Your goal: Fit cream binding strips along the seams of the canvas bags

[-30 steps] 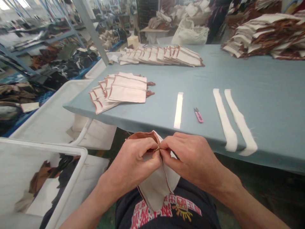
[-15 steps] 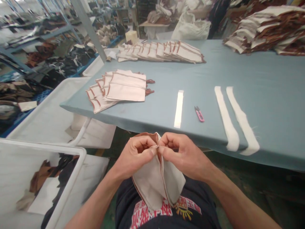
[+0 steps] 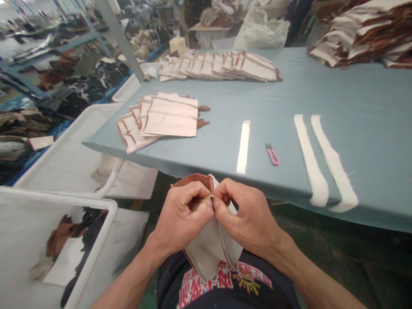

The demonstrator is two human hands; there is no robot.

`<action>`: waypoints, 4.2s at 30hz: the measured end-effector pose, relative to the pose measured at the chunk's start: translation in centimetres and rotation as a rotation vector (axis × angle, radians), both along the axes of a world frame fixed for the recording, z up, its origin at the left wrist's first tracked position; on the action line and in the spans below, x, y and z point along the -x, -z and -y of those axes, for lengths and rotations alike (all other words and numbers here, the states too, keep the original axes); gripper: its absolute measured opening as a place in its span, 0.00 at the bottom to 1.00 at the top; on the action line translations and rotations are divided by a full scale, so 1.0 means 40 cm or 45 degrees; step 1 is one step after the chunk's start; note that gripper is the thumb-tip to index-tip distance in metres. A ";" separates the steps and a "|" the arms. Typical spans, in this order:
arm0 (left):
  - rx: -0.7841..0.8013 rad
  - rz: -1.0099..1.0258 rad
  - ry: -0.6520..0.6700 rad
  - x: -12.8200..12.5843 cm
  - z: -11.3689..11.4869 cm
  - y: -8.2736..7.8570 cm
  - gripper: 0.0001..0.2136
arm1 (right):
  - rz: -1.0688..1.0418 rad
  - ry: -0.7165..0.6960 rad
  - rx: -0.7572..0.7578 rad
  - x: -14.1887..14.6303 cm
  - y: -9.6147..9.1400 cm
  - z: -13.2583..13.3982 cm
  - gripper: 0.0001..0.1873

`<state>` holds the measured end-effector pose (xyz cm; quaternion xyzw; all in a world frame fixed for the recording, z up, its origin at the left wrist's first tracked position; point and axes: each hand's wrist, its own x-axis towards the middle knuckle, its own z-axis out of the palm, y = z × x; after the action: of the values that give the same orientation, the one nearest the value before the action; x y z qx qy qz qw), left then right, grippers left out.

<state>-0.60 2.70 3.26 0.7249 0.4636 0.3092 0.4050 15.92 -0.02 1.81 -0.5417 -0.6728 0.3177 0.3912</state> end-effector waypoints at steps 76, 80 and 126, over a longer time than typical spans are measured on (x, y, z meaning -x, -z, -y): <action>0.374 0.201 0.368 0.111 0.017 -0.033 0.13 | 0.925 -0.584 -0.926 -0.020 -0.122 0.000 0.17; 0.445 0.140 0.323 0.097 0.023 -0.028 0.13 | 0.859 -0.509 -0.987 -0.021 -0.093 -0.010 0.20; -0.440 -0.312 0.588 0.118 -0.007 -0.066 0.05 | 0.046 -0.447 -0.149 0.013 -0.036 -0.028 0.05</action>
<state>-5.32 2.97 5.92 0.9010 0.2726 0.1936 0.2764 15.39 1.11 3.26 -0.3979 -0.7812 0.3317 0.3483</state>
